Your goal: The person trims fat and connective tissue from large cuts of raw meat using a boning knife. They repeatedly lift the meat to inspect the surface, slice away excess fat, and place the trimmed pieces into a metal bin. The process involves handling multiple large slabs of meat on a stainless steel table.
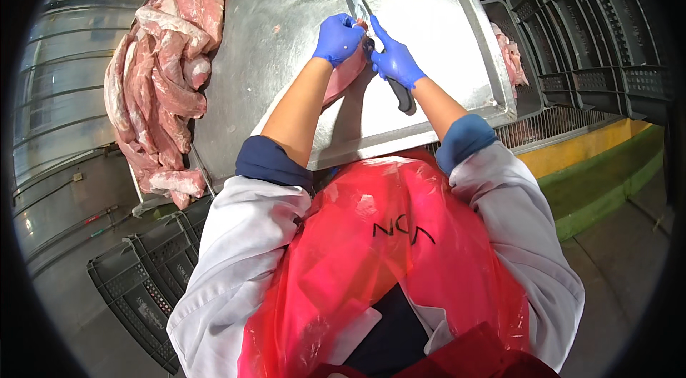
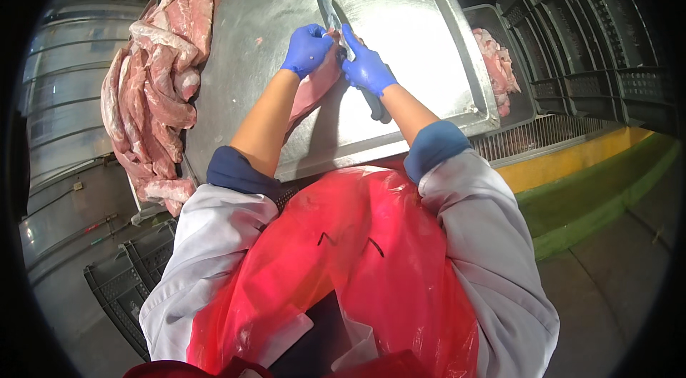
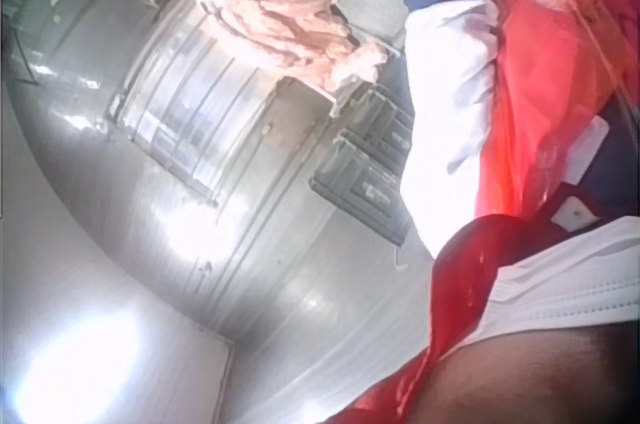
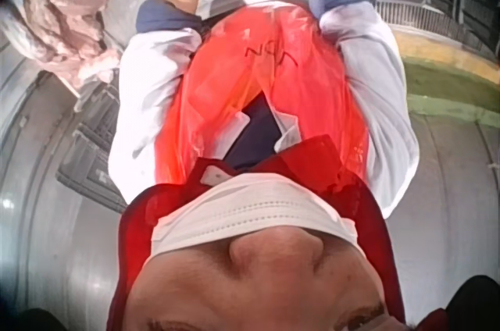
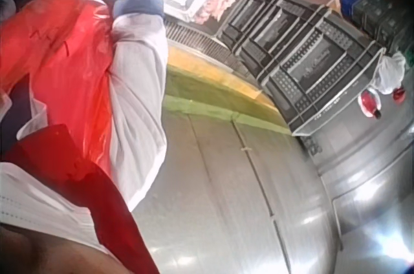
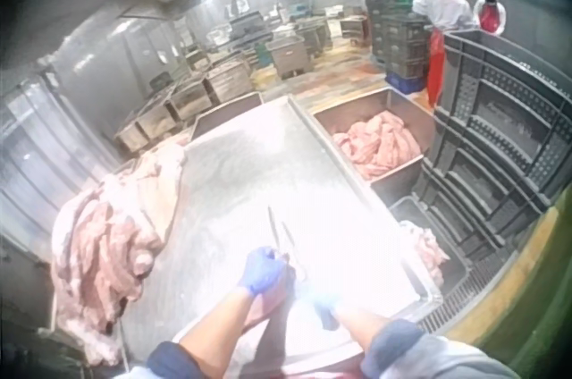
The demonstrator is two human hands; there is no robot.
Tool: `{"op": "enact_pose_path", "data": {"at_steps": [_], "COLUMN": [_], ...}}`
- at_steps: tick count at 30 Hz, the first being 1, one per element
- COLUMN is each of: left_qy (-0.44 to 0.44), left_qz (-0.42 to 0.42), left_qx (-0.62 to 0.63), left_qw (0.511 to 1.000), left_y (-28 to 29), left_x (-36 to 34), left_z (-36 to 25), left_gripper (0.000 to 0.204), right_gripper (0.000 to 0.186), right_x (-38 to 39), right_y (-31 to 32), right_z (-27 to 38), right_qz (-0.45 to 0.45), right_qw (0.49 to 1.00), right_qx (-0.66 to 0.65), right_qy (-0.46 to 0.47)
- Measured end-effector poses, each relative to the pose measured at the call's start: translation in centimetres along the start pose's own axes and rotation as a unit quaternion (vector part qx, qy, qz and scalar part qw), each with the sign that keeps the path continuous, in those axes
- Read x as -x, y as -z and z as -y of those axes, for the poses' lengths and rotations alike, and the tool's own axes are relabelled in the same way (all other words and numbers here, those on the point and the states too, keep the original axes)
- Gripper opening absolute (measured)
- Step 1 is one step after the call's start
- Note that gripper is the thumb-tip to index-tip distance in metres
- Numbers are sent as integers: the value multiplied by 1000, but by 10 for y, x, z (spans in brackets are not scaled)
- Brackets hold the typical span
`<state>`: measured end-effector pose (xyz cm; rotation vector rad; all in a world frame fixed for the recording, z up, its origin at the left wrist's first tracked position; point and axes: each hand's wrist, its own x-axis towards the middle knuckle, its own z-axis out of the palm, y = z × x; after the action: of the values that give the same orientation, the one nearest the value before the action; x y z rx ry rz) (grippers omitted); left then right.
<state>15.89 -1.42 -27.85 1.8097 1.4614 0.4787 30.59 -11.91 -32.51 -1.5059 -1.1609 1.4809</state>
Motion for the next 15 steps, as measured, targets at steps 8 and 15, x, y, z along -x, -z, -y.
{"op": "enact_pose_path", "data": {"at_steps": [8,15], "left_qy": [-9,24], "left_qz": [0,7], "left_qx": [52,144], "left_qw": [999,989], "left_y": [18,33], "left_x": [-8,-22], "left_z": [14,23], "left_gripper": [24,16], "right_gripper": [79,78], "right_x": [36,68], "right_y": [-3,-12], "right_z": [-1,-3], "right_qz": [68,107], "right_qw": [997,993], "right_qx": [31,38], "right_qy": [-21,-41]}}
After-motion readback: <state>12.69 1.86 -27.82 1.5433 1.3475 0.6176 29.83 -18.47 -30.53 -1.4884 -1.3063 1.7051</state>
